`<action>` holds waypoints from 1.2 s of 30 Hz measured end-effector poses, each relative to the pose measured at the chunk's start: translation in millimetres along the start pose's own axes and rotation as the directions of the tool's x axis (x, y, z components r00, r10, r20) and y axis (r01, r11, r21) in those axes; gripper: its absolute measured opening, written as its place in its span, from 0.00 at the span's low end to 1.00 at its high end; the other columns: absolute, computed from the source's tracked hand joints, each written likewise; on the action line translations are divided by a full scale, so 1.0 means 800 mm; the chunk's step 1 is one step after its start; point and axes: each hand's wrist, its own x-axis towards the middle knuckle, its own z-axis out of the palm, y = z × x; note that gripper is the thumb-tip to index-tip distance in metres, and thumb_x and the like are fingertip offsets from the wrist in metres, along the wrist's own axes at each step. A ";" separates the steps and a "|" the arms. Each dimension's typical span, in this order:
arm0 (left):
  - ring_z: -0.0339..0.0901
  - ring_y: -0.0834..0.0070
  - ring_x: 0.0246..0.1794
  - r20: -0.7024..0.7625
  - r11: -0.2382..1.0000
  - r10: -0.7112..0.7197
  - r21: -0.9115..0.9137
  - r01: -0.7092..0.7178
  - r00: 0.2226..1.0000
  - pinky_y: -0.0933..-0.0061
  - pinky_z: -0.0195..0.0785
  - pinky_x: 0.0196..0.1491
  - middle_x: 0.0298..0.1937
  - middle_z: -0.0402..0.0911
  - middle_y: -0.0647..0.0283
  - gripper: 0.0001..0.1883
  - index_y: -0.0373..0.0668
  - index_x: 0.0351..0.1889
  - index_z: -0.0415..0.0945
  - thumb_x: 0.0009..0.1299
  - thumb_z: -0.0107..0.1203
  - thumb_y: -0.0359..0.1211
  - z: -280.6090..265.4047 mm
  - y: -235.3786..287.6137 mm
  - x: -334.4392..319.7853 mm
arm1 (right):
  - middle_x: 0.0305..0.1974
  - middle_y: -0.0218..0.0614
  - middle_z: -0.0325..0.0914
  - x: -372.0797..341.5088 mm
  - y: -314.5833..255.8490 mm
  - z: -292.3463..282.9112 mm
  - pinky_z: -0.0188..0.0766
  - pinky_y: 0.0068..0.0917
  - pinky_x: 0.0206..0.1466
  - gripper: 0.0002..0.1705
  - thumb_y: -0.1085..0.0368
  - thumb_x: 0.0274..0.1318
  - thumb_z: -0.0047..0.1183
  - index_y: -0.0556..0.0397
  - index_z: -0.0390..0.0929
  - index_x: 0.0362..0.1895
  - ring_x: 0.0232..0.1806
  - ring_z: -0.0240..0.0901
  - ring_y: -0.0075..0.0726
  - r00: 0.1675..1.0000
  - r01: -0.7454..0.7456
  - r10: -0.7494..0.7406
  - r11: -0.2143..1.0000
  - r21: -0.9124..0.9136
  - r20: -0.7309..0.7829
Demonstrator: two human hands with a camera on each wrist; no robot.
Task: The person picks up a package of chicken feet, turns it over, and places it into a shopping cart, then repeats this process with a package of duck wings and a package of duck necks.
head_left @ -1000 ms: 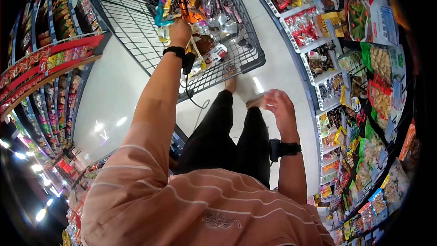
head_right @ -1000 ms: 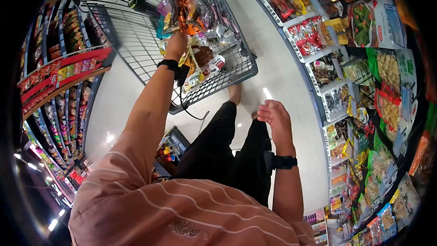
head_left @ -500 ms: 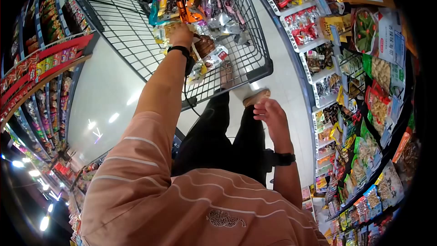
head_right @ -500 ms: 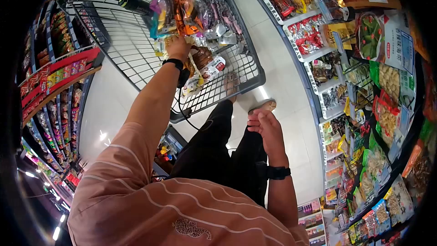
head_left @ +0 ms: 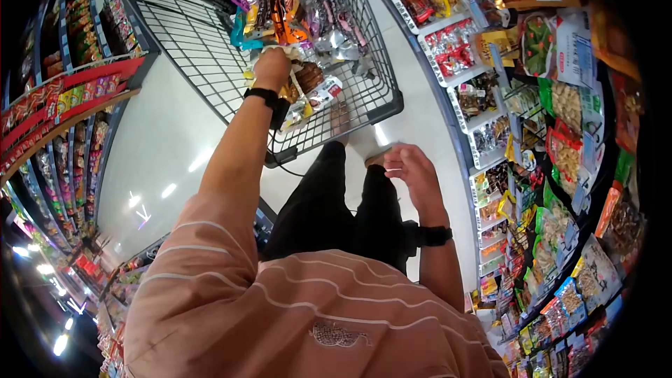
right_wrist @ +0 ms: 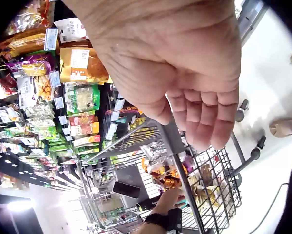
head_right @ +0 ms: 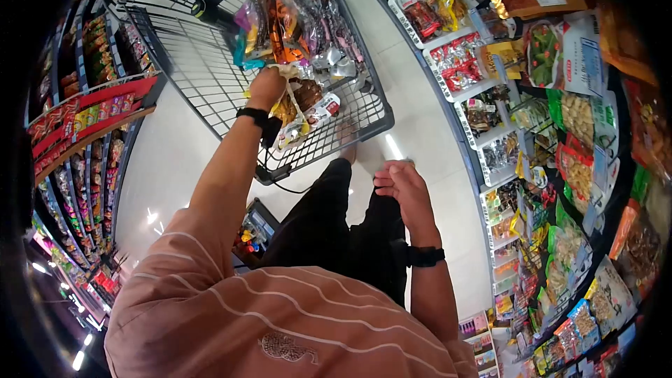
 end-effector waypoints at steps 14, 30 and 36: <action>0.79 0.73 0.44 -0.143 0.117 0.304 -0.976 -0.186 0.942 0.74 0.71 0.52 0.43 0.77 0.62 0.08 0.39 0.39 0.68 0.76 0.43 0.33 -0.287 0.138 -0.235 | 0.55 0.53 0.74 -0.056 -0.119 0.041 0.76 0.43 0.55 0.36 0.42 0.73 0.34 0.65 0.62 0.63 0.55 0.75 0.48 0.924 0.187 -0.222 0.973 0.138 0.311; 0.74 0.71 0.53 -0.292 0.179 0.528 -0.879 -0.441 0.797 0.72 0.66 0.58 0.52 0.78 0.59 0.13 0.38 0.51 0.73 0.72 0.55 0.33 -0.288 0.272 -0.365 | 0.58 0.38 0.74 -0.171 -0.162 -0.036 0.69 0.33 0.63 0.23 0.69 0.66 0.51 0.58 0.66 0.64 0.58 0.73 0.33 0.754 0.552 -0.650 0.705 0.445 0.094; 0.73 0.83 0.42 -0.079 0.126 0.636 -0.971 -0.205 0.767 0.80 0.67 0.47 0.43 0.78 0.65 0.17 0.35 0.53 0.72 0.75 0.54 0.37 -0.289 0.318 -0.378 | 0.59 0.38 0.74 -0.190 -0.145 -0.050 0.68 0.33 0.65 0.24 0.70 0.65 0.51 0.58 0.66 0.64 0.59 0.71 0.33 0.729 0.589 -0.683 0.656 0.472 0.040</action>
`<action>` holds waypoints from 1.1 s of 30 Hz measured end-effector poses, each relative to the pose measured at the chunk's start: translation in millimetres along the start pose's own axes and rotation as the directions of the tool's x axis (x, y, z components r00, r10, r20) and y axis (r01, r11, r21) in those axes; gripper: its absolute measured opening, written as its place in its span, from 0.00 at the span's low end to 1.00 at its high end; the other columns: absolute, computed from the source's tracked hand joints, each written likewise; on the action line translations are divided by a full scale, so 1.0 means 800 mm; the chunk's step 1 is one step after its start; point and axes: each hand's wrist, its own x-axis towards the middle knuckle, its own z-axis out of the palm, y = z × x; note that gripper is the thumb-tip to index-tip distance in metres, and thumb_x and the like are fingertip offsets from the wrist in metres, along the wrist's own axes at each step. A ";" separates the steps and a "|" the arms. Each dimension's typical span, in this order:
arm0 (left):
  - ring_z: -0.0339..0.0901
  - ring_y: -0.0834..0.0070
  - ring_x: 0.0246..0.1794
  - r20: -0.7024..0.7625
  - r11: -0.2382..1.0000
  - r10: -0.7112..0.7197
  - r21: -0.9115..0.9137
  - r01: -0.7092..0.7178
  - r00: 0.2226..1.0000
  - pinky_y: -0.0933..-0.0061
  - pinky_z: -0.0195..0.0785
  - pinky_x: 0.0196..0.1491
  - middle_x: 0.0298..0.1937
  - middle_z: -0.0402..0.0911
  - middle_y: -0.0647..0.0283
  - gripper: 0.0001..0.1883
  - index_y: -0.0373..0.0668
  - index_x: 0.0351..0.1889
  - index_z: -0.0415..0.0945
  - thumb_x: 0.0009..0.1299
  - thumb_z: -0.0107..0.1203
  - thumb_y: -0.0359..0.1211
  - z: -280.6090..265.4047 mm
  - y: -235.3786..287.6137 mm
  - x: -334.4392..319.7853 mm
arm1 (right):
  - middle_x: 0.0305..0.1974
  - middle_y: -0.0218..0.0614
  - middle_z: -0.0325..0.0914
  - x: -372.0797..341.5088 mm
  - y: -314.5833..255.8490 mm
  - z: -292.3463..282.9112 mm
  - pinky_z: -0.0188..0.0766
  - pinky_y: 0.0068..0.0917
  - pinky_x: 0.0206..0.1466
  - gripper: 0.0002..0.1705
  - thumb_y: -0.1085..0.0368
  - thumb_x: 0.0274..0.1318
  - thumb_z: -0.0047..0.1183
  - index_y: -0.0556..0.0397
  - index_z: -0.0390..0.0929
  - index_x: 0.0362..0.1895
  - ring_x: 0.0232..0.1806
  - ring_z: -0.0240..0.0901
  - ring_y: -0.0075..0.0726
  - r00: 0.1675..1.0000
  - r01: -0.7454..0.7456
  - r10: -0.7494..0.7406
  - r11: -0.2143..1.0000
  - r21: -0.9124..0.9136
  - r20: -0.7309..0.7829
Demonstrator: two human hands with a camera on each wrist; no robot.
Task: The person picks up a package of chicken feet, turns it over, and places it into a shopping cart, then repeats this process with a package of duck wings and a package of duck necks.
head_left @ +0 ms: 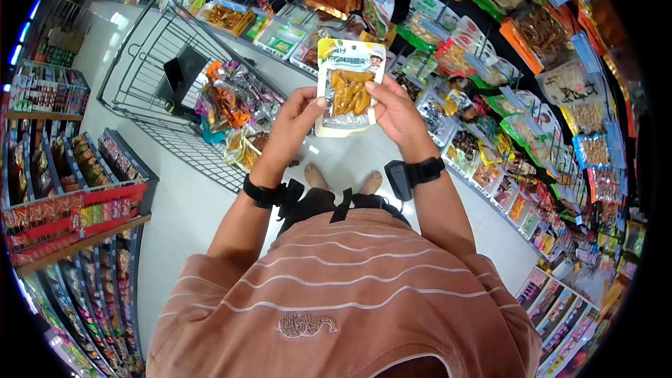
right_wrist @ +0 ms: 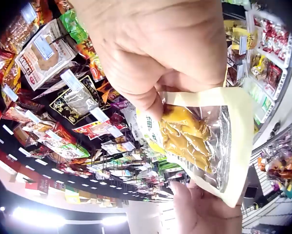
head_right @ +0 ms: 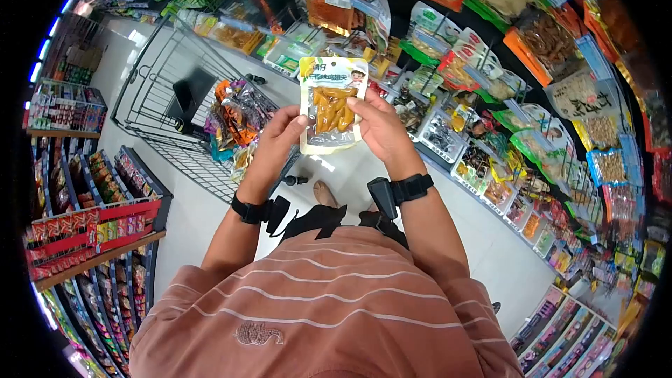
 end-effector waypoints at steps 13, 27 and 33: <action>0.71 0.87 0.36 0.084 0.999 -0.012 -0.047 0.016 0.996 0.83 0.66 0.41 0.37 0.78 0.70 0.11 0.36 0.47 0.74 0.76 0.51 0.35 0.038 -0.013 0.010 | 0.59 0.39 0.73 -0.021 -0.002 -0.026 0.66 0.33 0.66 0.24 0.71 0.65 0.50 0.60 0.66 0.64 0.61 0.70 0.34 0.998 0.043 -0.040 0.996 0.072 -0.053; 0.69 0.87 0.35 0.154 0.984 -0.174 0.006 0.175 0.973 0.83 0.63 0.40 0.35 0.76 0.71 0.12 0.37 0.44 0.75 0.75 0.52 0.38 0.017 -0.052 0.018 | 0.57 0.39 0.74 -0.023 0.037 -0.047 0.70 0.32 0.63 0.23 0.70 0.63 0.54 0.58 0.68 0.62 0.59 0.72 0.33 0.985 -0.068 0.089 0.988 0.142 -0.146; 0.69 0.86 0.35 0.158 0.980 -0.197 0.041 0.193 0.967 0.82 0.64 0.39 0.35 0.77 0.70 0.12 0.36 0.44 0.75 0.75 0.52 0.37 -0.003 -0.061 0.020 | 0.55 0.38 0.76 -0.022 0.050 -0.040 0.74 0.33 0.58 0.19 0.70 0.63 0.54 0.59 0.70 0.57 0.56 0.75 0.34 0.980 -0.079 0.099 0.990 0.118 -0.170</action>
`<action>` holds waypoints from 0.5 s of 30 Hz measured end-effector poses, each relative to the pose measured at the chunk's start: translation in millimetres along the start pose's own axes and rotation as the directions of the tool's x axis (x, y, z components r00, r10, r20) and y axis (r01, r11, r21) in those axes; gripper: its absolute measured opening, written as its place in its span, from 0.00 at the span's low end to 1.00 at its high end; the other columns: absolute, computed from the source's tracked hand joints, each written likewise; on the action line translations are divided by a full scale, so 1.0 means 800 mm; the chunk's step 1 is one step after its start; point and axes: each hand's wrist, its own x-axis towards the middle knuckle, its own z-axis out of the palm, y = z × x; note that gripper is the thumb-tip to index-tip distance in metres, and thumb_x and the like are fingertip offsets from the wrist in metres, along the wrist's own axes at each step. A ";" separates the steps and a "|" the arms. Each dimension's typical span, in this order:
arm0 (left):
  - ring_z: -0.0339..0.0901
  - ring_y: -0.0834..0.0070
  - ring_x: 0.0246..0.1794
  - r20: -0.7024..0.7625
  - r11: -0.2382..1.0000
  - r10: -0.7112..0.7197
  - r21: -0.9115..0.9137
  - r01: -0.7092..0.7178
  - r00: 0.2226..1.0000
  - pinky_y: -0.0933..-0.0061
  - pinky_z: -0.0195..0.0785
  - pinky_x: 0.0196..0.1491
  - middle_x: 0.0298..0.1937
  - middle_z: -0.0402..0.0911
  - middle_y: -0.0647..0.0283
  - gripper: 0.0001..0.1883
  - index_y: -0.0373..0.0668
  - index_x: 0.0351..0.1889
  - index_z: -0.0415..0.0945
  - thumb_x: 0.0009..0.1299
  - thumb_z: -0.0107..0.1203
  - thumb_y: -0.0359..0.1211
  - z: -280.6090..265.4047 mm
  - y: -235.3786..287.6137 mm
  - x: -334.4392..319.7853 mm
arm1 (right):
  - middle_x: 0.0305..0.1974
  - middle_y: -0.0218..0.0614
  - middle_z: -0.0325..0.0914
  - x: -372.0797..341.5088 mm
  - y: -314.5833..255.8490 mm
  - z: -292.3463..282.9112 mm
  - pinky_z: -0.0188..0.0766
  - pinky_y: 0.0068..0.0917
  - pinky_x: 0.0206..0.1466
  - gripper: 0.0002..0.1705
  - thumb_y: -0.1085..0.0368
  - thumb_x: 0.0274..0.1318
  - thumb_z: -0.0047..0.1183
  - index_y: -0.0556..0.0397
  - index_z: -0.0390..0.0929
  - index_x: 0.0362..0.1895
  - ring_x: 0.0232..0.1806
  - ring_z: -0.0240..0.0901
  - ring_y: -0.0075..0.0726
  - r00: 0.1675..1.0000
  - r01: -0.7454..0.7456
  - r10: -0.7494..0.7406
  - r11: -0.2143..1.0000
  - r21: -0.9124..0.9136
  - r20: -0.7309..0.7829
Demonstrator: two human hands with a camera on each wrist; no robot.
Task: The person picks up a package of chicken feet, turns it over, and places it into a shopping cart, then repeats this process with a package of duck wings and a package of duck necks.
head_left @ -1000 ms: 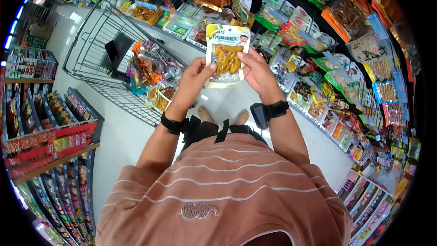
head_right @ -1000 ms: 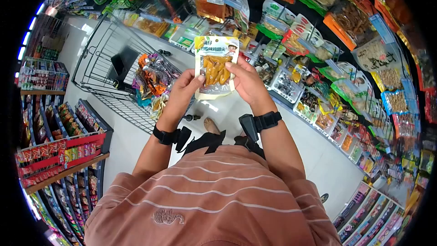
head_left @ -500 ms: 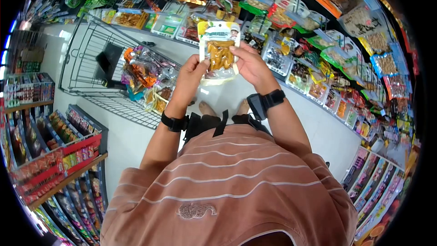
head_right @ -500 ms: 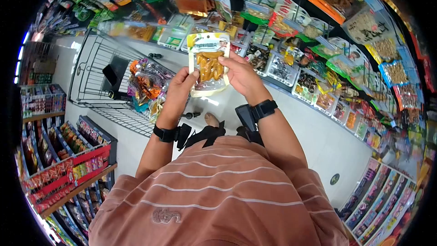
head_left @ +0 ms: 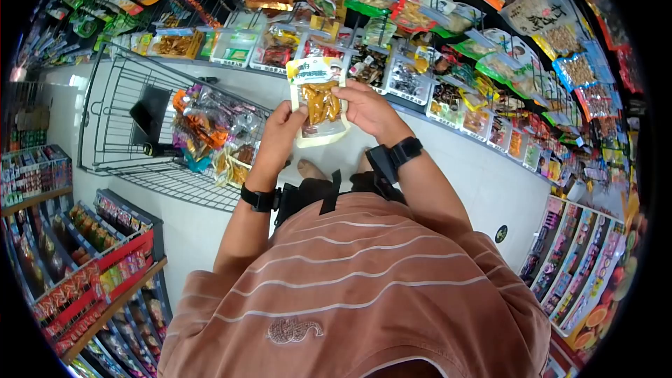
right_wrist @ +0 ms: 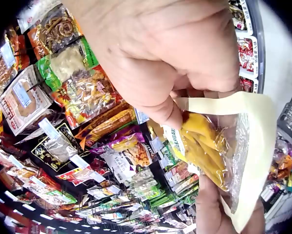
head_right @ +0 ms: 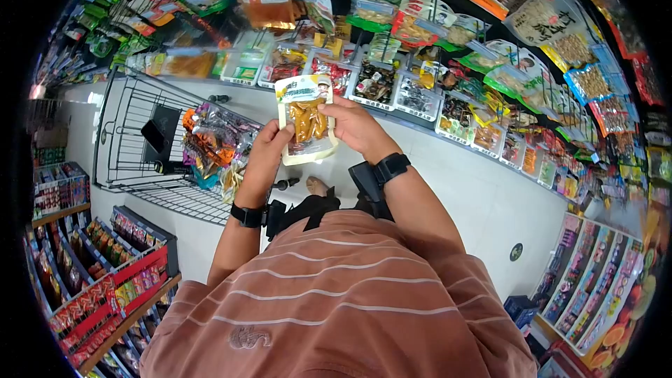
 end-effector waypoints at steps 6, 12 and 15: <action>0.70 0.87 0.34 0.022 1.000 -0.001 -0.020 0.002 1.000 0.84 0.64 0.39 0.36 0.77 0.72 0.11 0.39 0.45 0.76 0.75 0.53 0.37 -0.020 0.002 -0.005 | 0.54 0.37 0.76 0.004 0.016 0.012 0.74 0.33 0.57 0.21 0.68 0.62 0.57 0.58 0.70 0.57 0.55 0.75 0.34 0.998 -0.033 0.031 0.999 -0.027 -0.057; 0.69 0.88 0.31 0.041 0.999 0.001 -0.032 0.001 0.999 0.84 0.62 0.36 0.32 0.76 0.73 0.10 0.41 0.42 0.76 0.75 0.53 0.39 -0.034 -0.002 -0.006 | 0.57 0.40 0.76 0.014 0.034 0.010 0.73 0.35 0.59 0.22 0.68 0.64 0.54 0.60 0.70 0.60 0.57 0.75 0.35 0.999 -0.021 0.019 0.999 -0.048 -0.038; 0.69 0.87 0.32 0.051 1.000 0.001 -0.003 -0.001 0.999 0.83 0.63 0.37 0.33 0.76 0.72 0.11 0.40 0.41 0.76 0.75 0.53 0.38 -0.040 -0.004 -0.005 | 0.52 0.37 0.78 0.015 0.040 0.013 0.79 0.32 0.52 0.20 0.69 0.64 0.54 0.59 0.71 0.59 0.50 0.79 0.33 1.000 0.010 -0.010 1.000 -0.003 -0.027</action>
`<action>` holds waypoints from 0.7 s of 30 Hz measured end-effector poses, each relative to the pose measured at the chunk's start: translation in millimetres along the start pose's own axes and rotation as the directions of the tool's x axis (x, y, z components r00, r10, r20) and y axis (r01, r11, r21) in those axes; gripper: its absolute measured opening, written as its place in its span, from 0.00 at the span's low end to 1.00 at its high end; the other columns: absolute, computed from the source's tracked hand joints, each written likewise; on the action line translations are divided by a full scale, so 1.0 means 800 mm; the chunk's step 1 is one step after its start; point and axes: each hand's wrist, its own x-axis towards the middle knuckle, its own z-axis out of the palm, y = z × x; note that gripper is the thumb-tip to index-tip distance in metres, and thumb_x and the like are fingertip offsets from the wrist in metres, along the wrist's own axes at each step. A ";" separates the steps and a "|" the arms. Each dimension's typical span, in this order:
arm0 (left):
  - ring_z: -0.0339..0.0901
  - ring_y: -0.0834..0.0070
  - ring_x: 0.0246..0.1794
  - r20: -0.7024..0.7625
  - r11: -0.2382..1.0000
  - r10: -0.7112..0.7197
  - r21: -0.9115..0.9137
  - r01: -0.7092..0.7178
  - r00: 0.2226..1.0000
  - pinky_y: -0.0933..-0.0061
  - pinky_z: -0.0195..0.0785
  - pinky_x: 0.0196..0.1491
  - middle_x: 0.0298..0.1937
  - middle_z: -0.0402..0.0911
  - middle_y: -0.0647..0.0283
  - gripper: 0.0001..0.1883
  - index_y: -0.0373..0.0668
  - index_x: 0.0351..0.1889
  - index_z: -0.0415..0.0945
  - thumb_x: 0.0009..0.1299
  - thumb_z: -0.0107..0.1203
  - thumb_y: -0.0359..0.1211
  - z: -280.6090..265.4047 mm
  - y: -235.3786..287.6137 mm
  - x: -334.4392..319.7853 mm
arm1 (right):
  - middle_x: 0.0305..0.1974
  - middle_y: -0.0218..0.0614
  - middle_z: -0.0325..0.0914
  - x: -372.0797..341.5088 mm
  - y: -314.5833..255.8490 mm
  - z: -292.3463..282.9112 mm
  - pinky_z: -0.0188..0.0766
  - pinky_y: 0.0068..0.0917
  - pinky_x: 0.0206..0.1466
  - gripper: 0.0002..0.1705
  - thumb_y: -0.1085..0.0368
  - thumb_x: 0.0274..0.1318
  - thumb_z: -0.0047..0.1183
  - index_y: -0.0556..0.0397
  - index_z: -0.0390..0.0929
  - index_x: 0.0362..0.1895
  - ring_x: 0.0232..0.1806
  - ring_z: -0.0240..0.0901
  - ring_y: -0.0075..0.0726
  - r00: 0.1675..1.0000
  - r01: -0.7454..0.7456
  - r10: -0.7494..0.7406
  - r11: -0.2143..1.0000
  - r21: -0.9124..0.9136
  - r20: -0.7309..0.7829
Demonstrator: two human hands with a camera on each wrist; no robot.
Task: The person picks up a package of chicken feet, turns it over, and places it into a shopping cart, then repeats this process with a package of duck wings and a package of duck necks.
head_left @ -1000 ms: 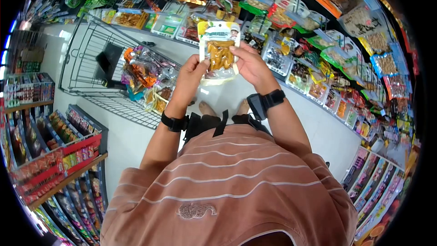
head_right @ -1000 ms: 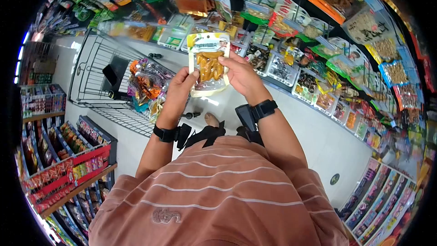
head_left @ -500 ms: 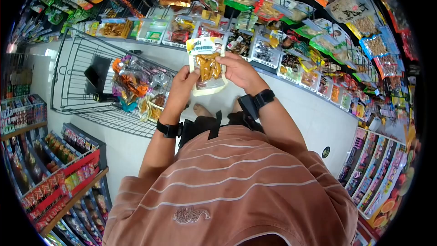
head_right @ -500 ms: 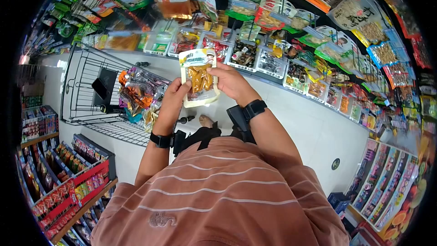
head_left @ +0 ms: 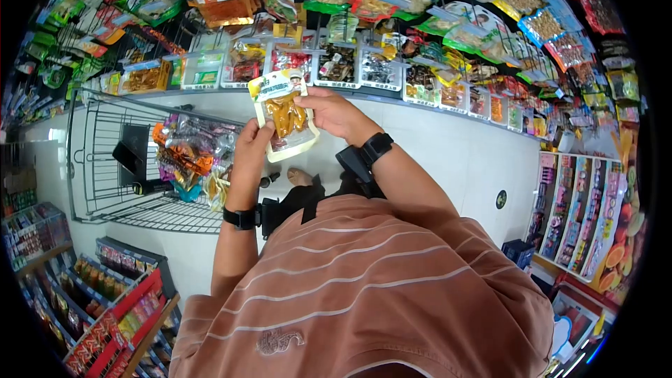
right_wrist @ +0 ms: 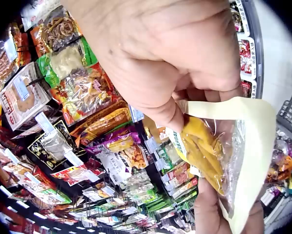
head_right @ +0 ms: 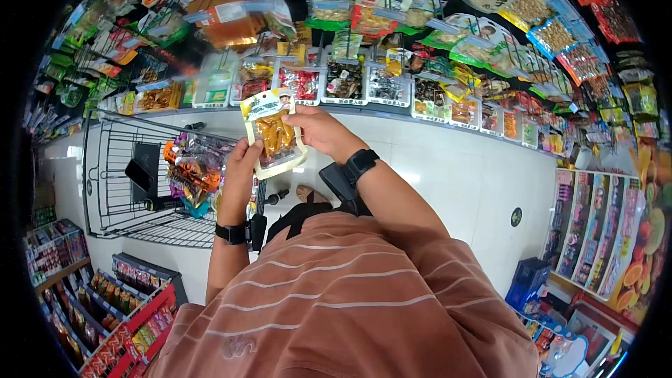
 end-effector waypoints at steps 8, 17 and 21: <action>0.71 0.85 0.32 0.017 0.999 -0.023 0.029 0.022 1.000 0.82 0.64 0.36 0.33 0.76 0.70 0.13 0.38 0.45 0.76 0.74 0.54 0.39 -0.005 -0.006 -0.001 | 0.56 0.37 0.77 -0.007 0.009 0.003 0.72 0.32 0.60 0.22 0.68 0.64 0.55 0.59 0.70 0.61 0.56 0.75 0.33 1.000 0.007 -0.007 1.000 -0.023 0.011; 0.72 0.83 0.35 0.065 0.998 -0.056 0.022 0.054 0.996 0.79 0.66 0.39 0.37 0.78 0.67 0.13 0.35 0.47 0.75 0.75 0.52 0.36 0.002 -0.011 -0.010 | 0.51 0.33 0.78 -0.030 0.025 -0.014 0.77 0.26 0.45 0.20 0.66 0.66 0.52 0.56 0.71 0.60 0.49 0.77 0.28 0.999 -0.027 0.024 0.995 -0.093 -0.034; 0.70 0.86 0.37 0.001 0.991 -0.039 0.128 0.038 0.999 0.81 0.65 0.41 0.38 0.77 0.69 0.11 0.37 0.47 0.74 0.74 0.52 0.35 -0.005 -0.018 -0.017 | 0.50 0.31 0.78 -0.025 0.025 -0.004 0.77 0.26 0.39 0.19 0.63 0.68 0.50 0.54 0.71 0.60 0.46 0.76 0.25 1.000 -0.018 0.019 0.985 -0.170 0.002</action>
